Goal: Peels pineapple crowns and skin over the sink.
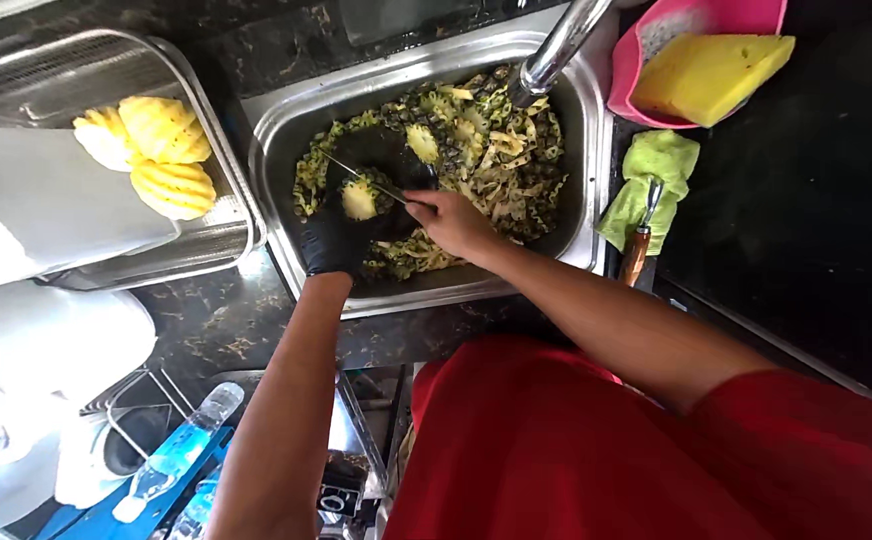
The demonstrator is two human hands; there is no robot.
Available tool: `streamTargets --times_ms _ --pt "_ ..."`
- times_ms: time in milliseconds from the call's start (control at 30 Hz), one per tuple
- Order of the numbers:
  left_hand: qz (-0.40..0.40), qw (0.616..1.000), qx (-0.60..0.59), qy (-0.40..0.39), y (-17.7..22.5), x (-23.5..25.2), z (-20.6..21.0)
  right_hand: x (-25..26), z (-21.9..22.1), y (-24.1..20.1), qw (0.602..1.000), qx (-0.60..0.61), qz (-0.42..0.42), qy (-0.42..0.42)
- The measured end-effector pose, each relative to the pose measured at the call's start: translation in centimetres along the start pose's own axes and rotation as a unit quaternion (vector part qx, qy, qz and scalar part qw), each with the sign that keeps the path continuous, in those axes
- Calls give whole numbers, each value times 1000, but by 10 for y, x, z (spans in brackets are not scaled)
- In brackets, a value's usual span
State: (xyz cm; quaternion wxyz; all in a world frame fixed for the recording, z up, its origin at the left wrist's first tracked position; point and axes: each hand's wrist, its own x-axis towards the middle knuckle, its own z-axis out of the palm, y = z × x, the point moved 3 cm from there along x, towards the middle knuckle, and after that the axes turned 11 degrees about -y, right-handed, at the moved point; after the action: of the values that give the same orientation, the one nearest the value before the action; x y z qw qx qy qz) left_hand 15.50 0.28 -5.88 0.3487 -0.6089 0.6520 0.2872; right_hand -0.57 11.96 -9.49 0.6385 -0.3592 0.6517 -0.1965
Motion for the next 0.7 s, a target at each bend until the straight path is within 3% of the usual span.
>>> streamTargets --times_ms 100,233,433,567,700 --pt "4 1000 3 0 1 -3 -2 14 -3 -10 999 30 -27 -8" --pt "3 1000 -8 3 1 -5 -3 -13 -6 17 999 38 -4 -8" --pt "15 1000 -19 5 2 -5 -3 31 -6 5 997 58 -53 -9" --pt "14 1000 -15 7 -1 -3 -2 11 -8 26 996 77 -23 -25" --pt "10 1000 -22 5 -2 0 1 26 -9 25 992 115 14 -57"
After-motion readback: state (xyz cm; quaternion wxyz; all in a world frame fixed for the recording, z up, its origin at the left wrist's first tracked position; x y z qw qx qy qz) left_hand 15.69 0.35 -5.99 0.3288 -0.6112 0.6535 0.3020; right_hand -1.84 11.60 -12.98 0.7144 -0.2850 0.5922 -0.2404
